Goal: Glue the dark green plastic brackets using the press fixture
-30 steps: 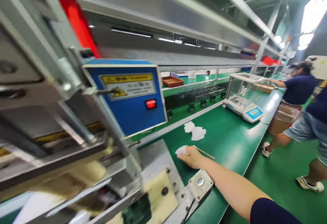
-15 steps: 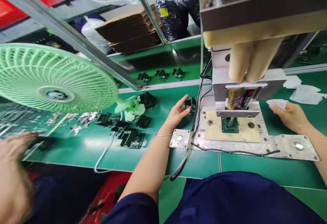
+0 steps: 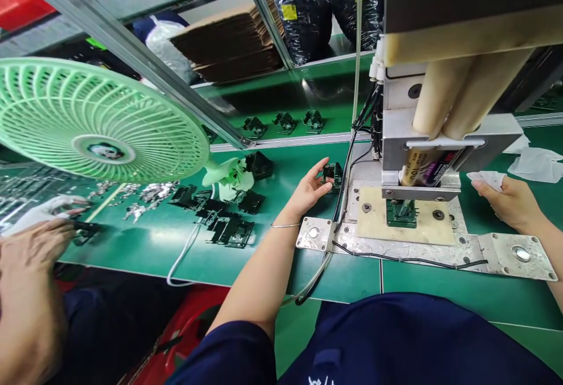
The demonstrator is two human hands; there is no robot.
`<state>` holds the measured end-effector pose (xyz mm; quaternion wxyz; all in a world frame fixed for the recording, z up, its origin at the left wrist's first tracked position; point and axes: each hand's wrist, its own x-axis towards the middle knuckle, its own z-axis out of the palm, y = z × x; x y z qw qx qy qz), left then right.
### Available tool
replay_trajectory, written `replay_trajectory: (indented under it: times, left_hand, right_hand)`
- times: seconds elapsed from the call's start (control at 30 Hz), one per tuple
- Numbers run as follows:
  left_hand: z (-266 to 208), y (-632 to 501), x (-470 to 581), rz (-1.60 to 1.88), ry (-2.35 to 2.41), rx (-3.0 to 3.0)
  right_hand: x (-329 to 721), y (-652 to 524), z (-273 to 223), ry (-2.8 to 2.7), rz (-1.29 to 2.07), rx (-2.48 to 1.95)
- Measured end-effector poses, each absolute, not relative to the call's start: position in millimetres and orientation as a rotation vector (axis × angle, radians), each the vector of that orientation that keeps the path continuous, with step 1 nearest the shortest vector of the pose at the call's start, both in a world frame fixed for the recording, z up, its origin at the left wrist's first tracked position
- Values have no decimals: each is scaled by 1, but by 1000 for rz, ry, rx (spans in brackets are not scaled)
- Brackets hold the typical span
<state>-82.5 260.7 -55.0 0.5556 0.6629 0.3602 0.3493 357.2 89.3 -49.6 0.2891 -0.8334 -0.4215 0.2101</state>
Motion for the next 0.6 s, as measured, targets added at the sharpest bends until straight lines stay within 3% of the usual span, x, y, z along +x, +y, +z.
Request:
replay_trajectory:
  times: [0.6]
  left_hand:
    - [-65,269,-86,893,814,1567]
  right_hand:
    - [348,90,-40,-1147,586,-2171]
